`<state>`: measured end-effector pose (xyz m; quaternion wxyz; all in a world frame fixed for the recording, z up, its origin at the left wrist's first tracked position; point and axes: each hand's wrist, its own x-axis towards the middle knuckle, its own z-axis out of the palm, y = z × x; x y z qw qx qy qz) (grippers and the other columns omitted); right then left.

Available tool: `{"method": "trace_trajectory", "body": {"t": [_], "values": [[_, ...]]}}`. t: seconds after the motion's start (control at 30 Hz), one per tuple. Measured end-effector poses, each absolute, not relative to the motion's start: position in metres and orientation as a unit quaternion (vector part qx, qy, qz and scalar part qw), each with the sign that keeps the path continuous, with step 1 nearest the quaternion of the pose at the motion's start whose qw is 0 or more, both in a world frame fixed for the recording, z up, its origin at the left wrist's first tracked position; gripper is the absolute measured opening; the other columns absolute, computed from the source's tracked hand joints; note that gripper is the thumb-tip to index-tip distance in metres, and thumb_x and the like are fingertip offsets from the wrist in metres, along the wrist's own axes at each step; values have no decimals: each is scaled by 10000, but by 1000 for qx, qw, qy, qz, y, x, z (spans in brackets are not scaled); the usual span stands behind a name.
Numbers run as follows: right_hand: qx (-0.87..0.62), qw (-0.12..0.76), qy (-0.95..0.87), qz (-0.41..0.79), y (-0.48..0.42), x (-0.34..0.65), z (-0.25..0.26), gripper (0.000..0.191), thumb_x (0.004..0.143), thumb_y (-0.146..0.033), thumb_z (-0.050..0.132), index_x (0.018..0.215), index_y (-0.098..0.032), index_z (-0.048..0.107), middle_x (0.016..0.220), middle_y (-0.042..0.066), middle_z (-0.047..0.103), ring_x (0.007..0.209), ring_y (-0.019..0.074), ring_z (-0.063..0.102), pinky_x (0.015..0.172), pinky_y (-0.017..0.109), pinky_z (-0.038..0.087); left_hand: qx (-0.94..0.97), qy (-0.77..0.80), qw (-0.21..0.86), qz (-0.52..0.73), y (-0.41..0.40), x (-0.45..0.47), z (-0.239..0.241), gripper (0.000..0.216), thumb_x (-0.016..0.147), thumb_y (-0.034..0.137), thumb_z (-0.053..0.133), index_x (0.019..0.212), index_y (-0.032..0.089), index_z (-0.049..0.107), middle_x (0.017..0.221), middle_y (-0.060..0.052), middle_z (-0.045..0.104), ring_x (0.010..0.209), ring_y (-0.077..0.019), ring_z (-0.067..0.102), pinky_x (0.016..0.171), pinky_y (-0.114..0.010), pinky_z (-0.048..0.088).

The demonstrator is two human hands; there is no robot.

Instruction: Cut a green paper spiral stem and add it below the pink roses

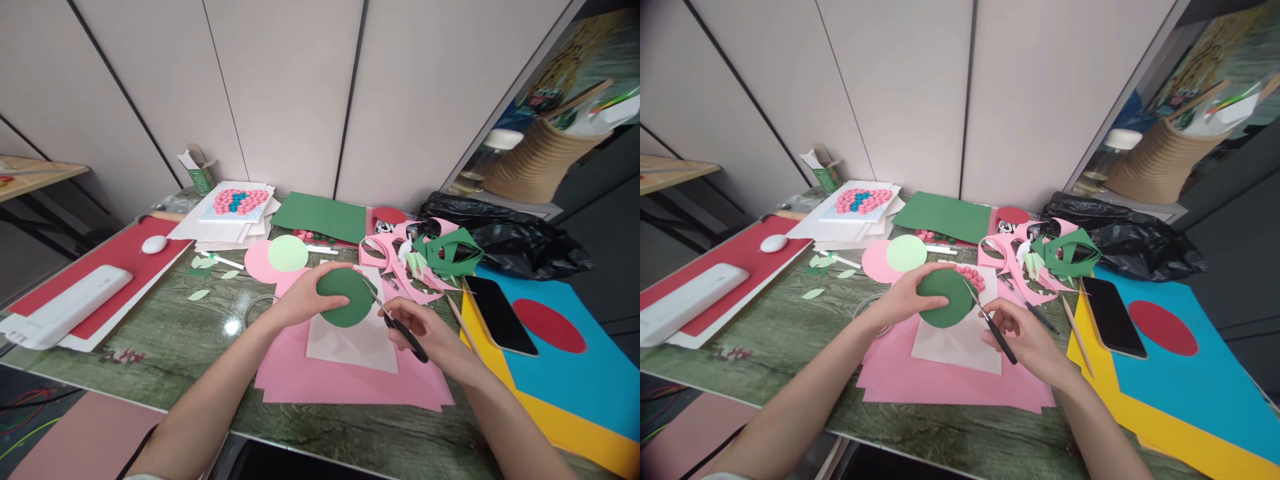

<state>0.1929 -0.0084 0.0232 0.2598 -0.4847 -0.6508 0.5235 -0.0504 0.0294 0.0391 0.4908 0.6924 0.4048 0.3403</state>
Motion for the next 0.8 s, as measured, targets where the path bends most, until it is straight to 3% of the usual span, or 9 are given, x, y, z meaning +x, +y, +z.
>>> {"method": "trace_trajectory", "body": {"t": [0.53, 0.8], "values": [[-486, 262, -655, 516, -7, 196, 17, 198, 791, -345, 635, 936, -242, 549, 689, -50, 360, 593, 93, 352, 550, 236, 298, 695, 412, 475, 347, 30, -52, 40, 543, 721, 207, 632, 1241, 301, 509, 1327, -21, 501, 1168, -239, 497, 931, -346, 444], [-490, 246, -661, 512, -7, 200, 16, 228, 772, -373, 650, 938, -243, 563, 689, -45, 365, 609, 103, 364, 555, 242, 312, 689, 403, 500, 334, 30, -55, 41, 545, 728, 200, 615, 1246, 323, 498, 1296, -28, 512, 1072, -230, 548, 831, -340, 489]]}}
